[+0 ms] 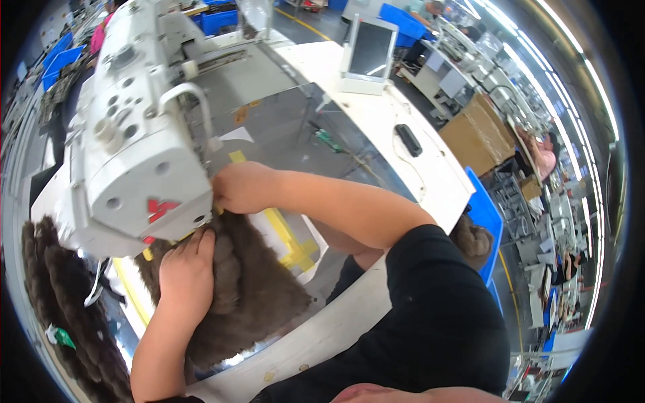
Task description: Attaching straps to pieces of faux fur fabric using an industrial sewing machine.
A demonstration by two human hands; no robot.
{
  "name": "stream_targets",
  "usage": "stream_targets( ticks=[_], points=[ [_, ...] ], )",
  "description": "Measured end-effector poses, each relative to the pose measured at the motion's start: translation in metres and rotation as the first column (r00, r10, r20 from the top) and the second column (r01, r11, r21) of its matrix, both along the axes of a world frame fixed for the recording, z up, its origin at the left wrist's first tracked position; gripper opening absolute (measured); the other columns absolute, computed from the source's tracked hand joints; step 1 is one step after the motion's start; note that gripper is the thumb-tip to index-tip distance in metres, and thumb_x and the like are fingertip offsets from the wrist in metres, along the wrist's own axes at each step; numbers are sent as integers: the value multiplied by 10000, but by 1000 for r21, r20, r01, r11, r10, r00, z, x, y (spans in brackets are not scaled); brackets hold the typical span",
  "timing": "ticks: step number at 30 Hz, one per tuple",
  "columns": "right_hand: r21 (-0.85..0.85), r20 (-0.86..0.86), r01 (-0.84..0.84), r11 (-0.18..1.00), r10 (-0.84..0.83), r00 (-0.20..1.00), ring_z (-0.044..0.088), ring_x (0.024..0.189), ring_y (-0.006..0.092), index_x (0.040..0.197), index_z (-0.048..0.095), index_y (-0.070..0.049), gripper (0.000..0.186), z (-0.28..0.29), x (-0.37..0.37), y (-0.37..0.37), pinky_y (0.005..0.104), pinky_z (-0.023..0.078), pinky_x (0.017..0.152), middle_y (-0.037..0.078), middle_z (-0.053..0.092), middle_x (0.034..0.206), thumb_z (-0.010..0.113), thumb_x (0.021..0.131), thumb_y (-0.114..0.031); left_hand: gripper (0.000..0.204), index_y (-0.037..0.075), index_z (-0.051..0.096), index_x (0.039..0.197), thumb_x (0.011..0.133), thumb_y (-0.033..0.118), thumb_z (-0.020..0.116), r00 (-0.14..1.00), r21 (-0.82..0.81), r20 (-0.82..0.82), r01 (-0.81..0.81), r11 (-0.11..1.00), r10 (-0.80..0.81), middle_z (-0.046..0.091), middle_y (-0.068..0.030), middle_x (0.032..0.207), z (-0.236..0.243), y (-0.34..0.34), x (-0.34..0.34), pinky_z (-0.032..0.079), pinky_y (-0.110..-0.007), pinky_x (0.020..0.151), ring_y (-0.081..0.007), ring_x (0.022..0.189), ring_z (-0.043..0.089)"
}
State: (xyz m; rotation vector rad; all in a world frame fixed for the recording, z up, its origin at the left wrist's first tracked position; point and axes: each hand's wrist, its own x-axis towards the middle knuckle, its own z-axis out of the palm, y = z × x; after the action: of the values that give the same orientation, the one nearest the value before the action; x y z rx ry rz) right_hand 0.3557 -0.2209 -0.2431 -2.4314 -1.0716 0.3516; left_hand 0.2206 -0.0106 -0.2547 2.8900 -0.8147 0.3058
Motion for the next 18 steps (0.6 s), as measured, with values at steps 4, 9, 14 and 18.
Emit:
stream_targets(
  ticks=[4, 9, 14, 18],
  points=[
    [136, 32, 19, 990, -24, 999, 718, 921, 414, 1028, 792, -93, 285, -36, 18, 0, 513, 573, 814, 204, 747, 928, 630, 825, -210, 340, 23, 628, 1207, 879, 82, 566, 999, 15, 36, 7, 1000, -8, 730, -146, 1211, -1, -1, -1, 571, -381, 798, -261, 926, 742],
    [235, 75, -14, 972, -4, 997, 691, 936, 454, 993, 722, 2, 278, -39, 13, -7, 537, 552, 826, 237, 726, 952, 590, 866, -206, 416, -1, 613, 1287, 882, 74, 557, 999, 23, -31, -32, 999, 33, 699, -165, 1298, 0, 1, -5, 556, -395, 898, -287, 1052, 723],
    [228, -23, 12, 974, -7, 1000, 701, 977, 391, 1087, 733, -32, 266, -7, -30, -19, 487, 568, 839, 194, 729, 1079, 588, 897, -148, 424, 1, 615, 1292, 878, 84, 567, 1000, -21, -7, -20, 1000, 20, 702, -167, 1284, -4, 5, -9, 552, -386, 898, -285, 1049, 719],
    [329, 152, -94, 939, 46, 987, 728, 991, 318, 1219, 748, -104, 338, -23, -57, -28, 396, 597, 828, 103, 738, 1214, 620, 907, -85, 437, -2, 612, 1296, 868, 84, 577, 1000, -16, -24, 1, 1000, -1, 700, -173, 1277, 1, 3, -4, 548, -387, 899, -290, 1028, 717]
  ],
)
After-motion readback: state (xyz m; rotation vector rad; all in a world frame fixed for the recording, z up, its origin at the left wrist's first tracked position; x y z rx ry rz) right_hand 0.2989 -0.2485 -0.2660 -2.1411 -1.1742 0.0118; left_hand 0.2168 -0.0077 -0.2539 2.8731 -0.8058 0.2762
